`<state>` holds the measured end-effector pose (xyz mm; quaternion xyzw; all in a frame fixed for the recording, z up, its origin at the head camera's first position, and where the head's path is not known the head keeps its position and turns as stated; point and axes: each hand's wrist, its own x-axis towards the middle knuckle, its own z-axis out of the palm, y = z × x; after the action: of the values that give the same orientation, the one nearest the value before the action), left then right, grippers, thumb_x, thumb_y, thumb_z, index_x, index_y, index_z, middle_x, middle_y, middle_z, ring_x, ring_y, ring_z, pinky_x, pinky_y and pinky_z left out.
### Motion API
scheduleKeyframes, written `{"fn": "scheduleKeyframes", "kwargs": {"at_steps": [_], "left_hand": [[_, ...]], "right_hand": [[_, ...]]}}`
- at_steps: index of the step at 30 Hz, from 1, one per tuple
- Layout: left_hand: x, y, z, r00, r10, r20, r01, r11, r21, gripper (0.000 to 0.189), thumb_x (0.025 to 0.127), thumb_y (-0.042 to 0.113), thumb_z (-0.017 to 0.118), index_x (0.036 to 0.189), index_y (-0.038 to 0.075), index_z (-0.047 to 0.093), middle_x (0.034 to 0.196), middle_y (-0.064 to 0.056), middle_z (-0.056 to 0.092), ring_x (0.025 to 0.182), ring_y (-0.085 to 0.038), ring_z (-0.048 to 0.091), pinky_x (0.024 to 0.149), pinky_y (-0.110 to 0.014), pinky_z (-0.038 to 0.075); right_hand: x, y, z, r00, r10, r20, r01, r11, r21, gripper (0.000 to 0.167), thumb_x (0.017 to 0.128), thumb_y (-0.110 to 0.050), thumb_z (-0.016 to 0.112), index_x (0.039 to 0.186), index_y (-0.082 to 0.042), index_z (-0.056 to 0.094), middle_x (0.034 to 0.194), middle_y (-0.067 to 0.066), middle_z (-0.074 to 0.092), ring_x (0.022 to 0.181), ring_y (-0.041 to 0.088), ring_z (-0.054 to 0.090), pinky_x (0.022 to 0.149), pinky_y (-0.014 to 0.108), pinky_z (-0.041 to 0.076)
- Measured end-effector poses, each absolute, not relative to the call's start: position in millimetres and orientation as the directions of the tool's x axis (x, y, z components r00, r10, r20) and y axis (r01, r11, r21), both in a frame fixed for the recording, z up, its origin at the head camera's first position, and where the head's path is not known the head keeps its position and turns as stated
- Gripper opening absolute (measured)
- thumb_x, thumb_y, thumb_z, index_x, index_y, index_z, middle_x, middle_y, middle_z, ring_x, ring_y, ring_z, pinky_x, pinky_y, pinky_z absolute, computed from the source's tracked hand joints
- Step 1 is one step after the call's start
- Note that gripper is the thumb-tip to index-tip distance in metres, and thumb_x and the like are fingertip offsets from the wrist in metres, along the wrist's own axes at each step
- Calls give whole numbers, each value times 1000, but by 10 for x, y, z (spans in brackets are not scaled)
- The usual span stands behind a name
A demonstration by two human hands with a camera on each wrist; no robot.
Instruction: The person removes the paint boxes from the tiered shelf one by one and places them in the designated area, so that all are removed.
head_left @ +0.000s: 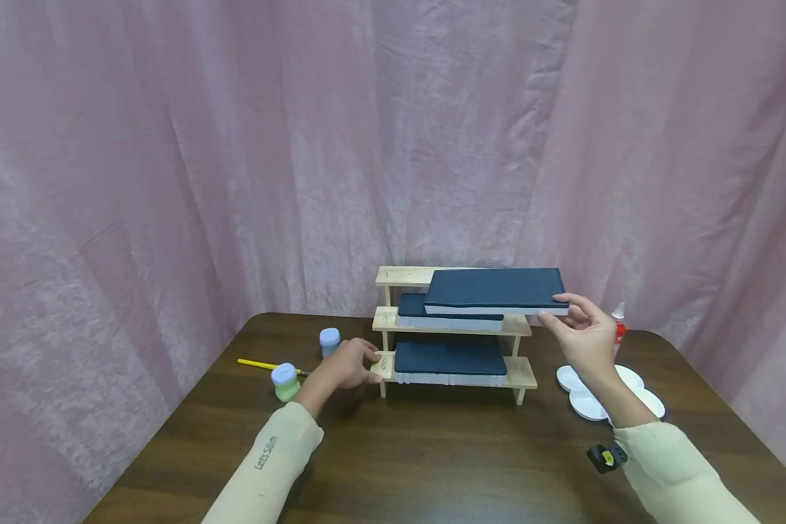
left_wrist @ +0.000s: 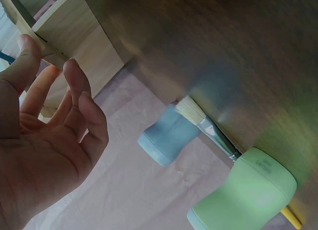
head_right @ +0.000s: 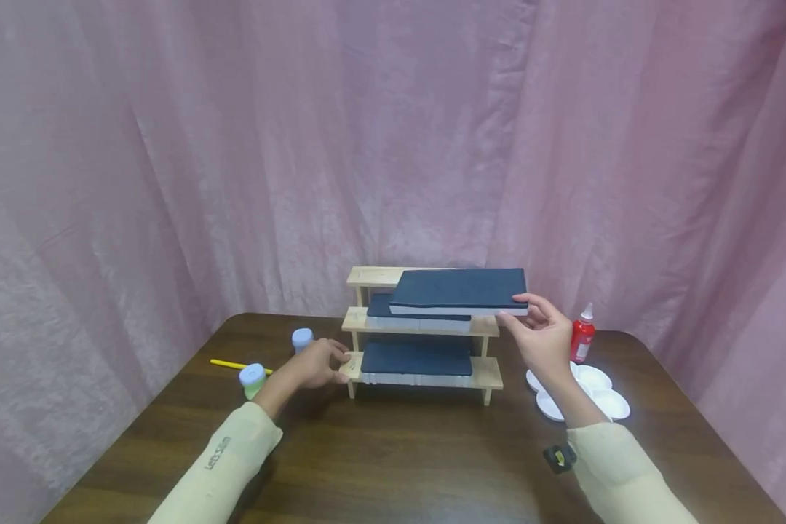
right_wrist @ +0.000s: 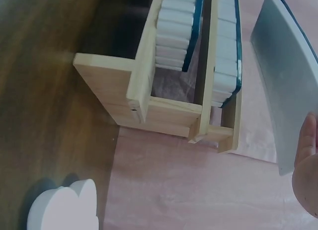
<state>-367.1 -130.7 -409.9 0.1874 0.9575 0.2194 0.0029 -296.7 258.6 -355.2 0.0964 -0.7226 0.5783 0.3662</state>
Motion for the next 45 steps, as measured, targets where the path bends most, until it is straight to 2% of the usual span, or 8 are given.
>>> {"fn": "scheduleKeyframes", "kwargs": {"at_steps": [5,13,16,22,26,30,35,45], "left_hand": [[-3675,-1308,-4090,-922,376,94,379,827,414,46,74,25,89,114,8,75,123,-5,68,120,-29,61,98,-40,48],[-3671,-1318,-4073,-925,372,81,371,831,415,46,75,25,89,115,8,74,126,-6,67,121,-29,60,100,-40,47],[-3666,-1319,-4062,-925,370,87,371,828,420,46,75,24,89,115,7,74,126,-8,67,121,-29,60,101,-40,47],[-3681,-1332,-4066,-925,370,92,373,827,422,48,74,24,89,116,6,74,125,-8,67,121,-29,60,101,-41,46],[-3684,-1350,-4066,-924,370,92,374,830,414,48,75,24,89,116,6,73,125,-7,67,121,-29,60,101,-40,46],[-3677,-1366,-4068,-923,373,90,376,832,407,47,76,24,88,117,5,73,126,-8,67,121,-29,59,101,-40,46],[-3667,-1372,-4060,-924,373,82,375,843,386,47,77,24,87,118,5,72,126,-8,67,121,-30,59,99,-40,48],[-3676,-1366,-4059,-928,363,82,365,841,399,50,74,26,89,117,7,73,125,-6,68,120,-29,60,98,-40,48]], "right_hand": [[-2813,2647,-3554,-715,299,632,-572,271,-775,38,82,7,76,118,6,64,93,-14,71,82,1,70,73,13,52],[-2613,2755,-3598,-709,282,647,-595,253,-763,39,78,18,74,114,11,63,78,-5,70,69,3,67,50,16,40],[-2556,2785,-3617,-704,284,651,-610,226,-759,38,75,22,72,111,13,62,71,-2,66,69,3,68,52,15,42],[-2471,2869,-3708,-703,231,673,-676,79,-733,40,73,29,67,111,18,59,82,1,73,73,8,72,66,15,53],[-2413,2915,-3764,-705,191,683,-679,97,-728,40,75,24,70,112,18,57,84,0,74,74,9,73,71,17,54],[-2356,2930,-3783,-707,178,685,-685,69,-725,40,76,21,72,113,18,56,86,1,75,74,11,73,72,18,55],[-2306,2957,-3782,-683,149,715,-723,-3,-691,40,75,31,64,113,20,55,87,3,75,73,12,73,72,19,55],[-2237,3064,-3855,-701,124,703,-709,-7,-705,40,77,19,73,112,19,54,84,5,75,70,13,73,72,21,56]]}}
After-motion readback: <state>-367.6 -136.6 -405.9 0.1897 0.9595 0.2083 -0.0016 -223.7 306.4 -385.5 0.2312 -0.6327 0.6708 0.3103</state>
